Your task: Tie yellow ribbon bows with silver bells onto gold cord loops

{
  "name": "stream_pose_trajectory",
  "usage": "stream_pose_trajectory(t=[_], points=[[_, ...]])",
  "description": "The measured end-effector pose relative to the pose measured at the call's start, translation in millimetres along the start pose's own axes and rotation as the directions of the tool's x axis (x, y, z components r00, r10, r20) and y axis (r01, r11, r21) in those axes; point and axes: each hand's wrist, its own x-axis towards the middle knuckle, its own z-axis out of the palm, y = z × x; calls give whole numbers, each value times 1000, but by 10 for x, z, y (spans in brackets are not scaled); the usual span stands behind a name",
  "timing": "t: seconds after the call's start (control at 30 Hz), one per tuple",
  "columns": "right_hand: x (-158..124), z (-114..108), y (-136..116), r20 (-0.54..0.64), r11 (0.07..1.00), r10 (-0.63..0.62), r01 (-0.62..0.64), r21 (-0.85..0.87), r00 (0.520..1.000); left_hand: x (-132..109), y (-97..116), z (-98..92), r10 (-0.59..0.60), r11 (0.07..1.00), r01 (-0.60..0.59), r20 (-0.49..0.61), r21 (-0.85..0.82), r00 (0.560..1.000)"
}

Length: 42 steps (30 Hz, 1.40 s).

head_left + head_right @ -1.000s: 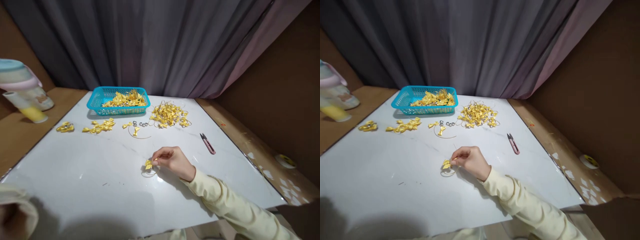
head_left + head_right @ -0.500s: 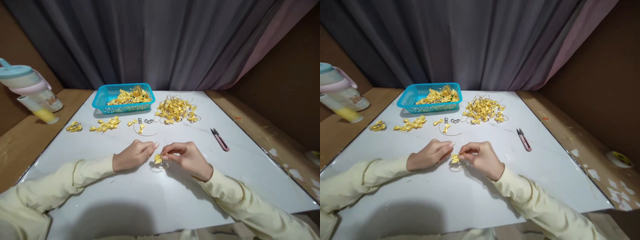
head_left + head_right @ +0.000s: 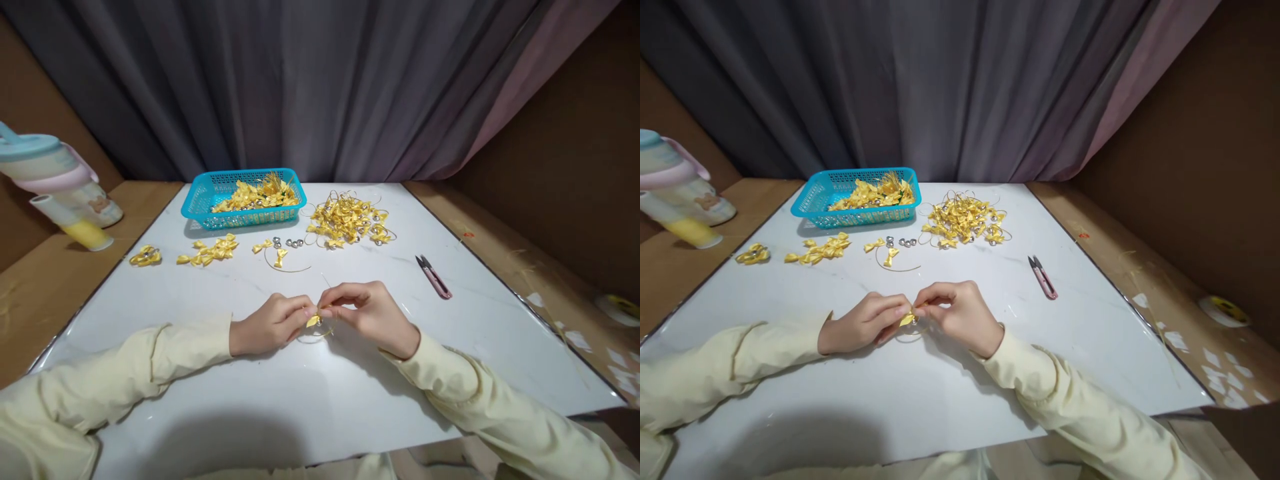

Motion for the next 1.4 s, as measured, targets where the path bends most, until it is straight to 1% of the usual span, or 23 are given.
stream_pose_trajectory(t=[0.1, 0.2, 0.4, 0.53, 0.63, 0.73, 0.83, 0.93, 1.03, 1.1, 1.13, 1.17, 1.23, 1.3, 1.4], points=[[0, -2, 12, -17, 1000, -7, 7, -6, 1000, 3, -7, 7, -42, 995, 43, 4, -87, 999], [-1, -7, 14, -27, 1000, -21, 21, -6, 999, 9, -12, 20, -53, 993, 52, -9, -110, 999], [-6, 1, 16, -58, 1000, -31, 31, -2, 998, 14, -3, 38, -79, 994, 75, -52, -77, 995], [2, 0, 6, -60, 1000, -20, 21, 20, 998, 19, 1, 37, -55, 998, 52, -74, -46, 996], [19, -42, -26, -104, 1000, -4, 7, 29, 995, 25, -2, 34, -24, 1000, 25, -111, 11, 994], [28, -109, -63, -165, 999, 15, -9, 34, 986, 31, -8, 27, -13, 997, 23, -143, 74, 990], [20, -168, -88, -195, 1000, 19, -15, 18, 981, 33, -6, 20, -15, 995, 30, -154, 92, 988], [8, -205, -98, -246, 999, -29, 32, 10, 969, 30, 6, 22, -42, 997, 52, -162, 60, 986], [1, -232, -111, -354, 991, -99, 123, 47, 930, 37, 19, 33, -97, 995, 94, -174, -26, 980], [-4, -245, -129, -395, 978, -128, 182, 102, 910, 49, 28, 40, -144, 986, 126, -176, -111, 974], [-8, -250, -140, -384, 973, -126, 190, 132, 914, 56, 33, 43, -169, 978, 142, -177, -155, 970], [-13, -251, -152, -349, 971, -113, 178, 161, 930, 62, 38, 44, -191, 969, 157, -175, -193, 966], [-30, -245, -174, -245, 975, -64, 114, 193, 967, 72, 46, 42, -219, 955, 174, -175, -241, 960], [-52, -228, -186, -165, 981, -27, 58, 185, 986, 75, 48, 37, -234, 948, 184, -176, -261, 956], [-82, -194, -183, -114, 993, -31, 44, 109, 993, 74, 28, 30, -260, 930, 202, -161, -306, 952]])
